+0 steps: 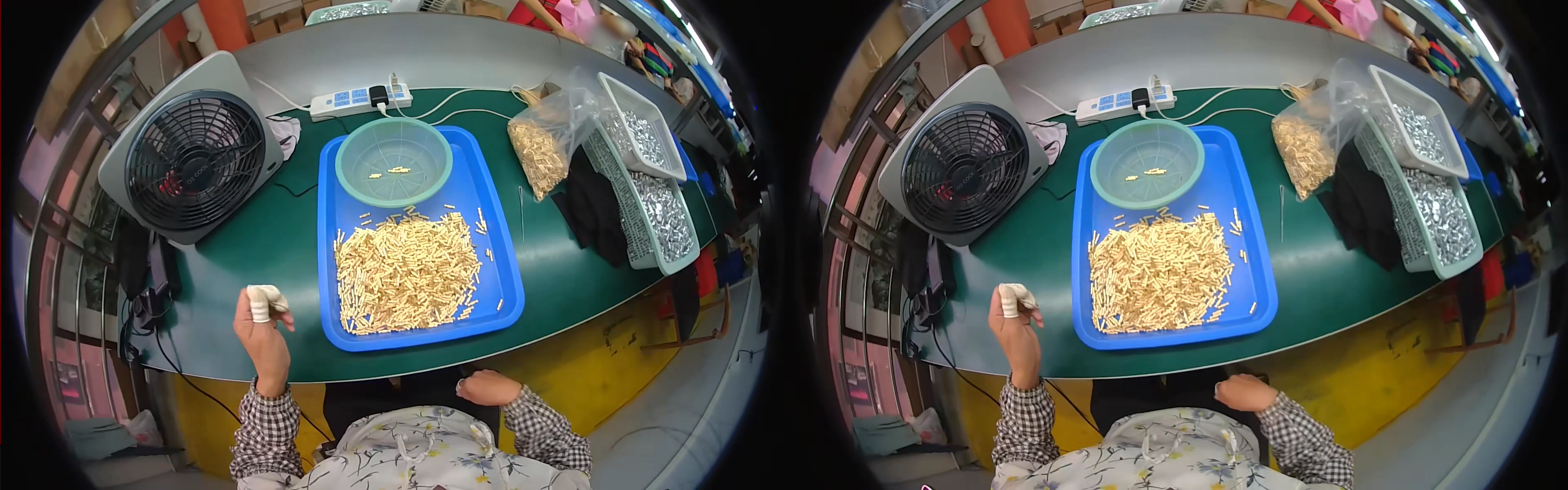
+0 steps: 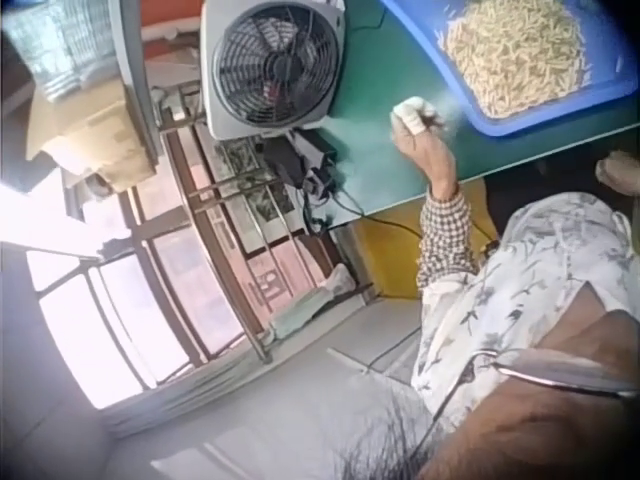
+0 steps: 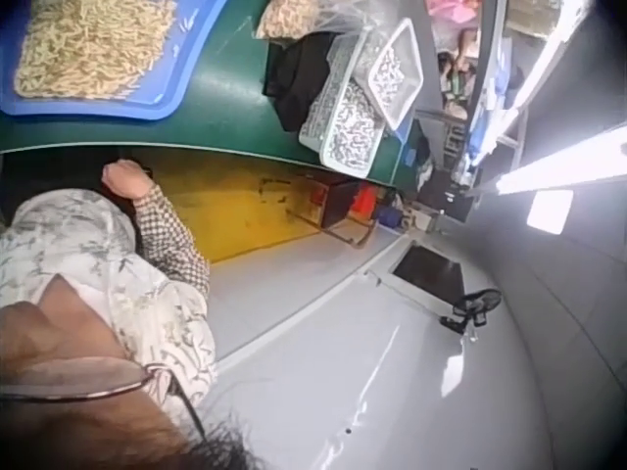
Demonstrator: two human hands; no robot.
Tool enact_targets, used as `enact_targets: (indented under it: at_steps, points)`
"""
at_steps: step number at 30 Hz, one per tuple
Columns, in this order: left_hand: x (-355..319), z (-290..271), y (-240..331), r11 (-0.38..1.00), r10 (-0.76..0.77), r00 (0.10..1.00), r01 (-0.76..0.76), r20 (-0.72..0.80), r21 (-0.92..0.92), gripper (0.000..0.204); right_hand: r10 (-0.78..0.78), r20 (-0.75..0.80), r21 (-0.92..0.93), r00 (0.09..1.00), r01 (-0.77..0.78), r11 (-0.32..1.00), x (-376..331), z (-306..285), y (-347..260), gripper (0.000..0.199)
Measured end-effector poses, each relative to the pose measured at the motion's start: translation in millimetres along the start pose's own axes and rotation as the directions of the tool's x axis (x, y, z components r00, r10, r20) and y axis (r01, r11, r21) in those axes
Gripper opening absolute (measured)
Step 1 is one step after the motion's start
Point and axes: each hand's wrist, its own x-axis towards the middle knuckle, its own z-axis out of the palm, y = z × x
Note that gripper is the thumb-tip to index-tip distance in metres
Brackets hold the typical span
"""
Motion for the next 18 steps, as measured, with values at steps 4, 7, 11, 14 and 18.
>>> enact_targets:
  at_steps: [4, 7, 11, 14, 18]
  points:
    - [-43.7, 42.3, 15.8, 0.999, -0.025, 0.904, 0.009, 0.427, 0.039, 0.029, -0.153, -0.542, 0.322, 0.826, 0.373, 0.87, -83.5, -42.6, -58.1, 0.023]
    - [-79.3, 74.7, 11.5, 0.967, 0.165, 0.729, -0.251, 0.664, 0.034, 0.022, 0.124, -0.797, 0.511, 0.592, 0.55, 0.661, -79.4, -56.9, -83.5, 0.023]
    - [-101.8, 86.7, -7.8, 0.934, 0.272, 0.697, -0.358, 0.664, -0.007, 0.014, 0.29, -0.874, 0.48, 0.39, 0.605, 0.635, -61.1, -64.7, -98.1, 0.027]
    - [-99.5, 83.3, -12.6, 0.947, 0.21, 0.721, -0.318, 0.66, 0.046, 0.011, 0.12, -0.874, 0.383, 0.47, 0.516, 0.766, -55.3, -72.1, -94.5, 0.025]
    - [-81.7, 80.2, -14.9, 0.98, 0.102, 0.703, -0.193, 0.704, 0.051, 0.011, 0.218, -0.731, 0.649, 0.646, 0.561, 0.514, -43.8, -85.5, -92.5, 0.024]
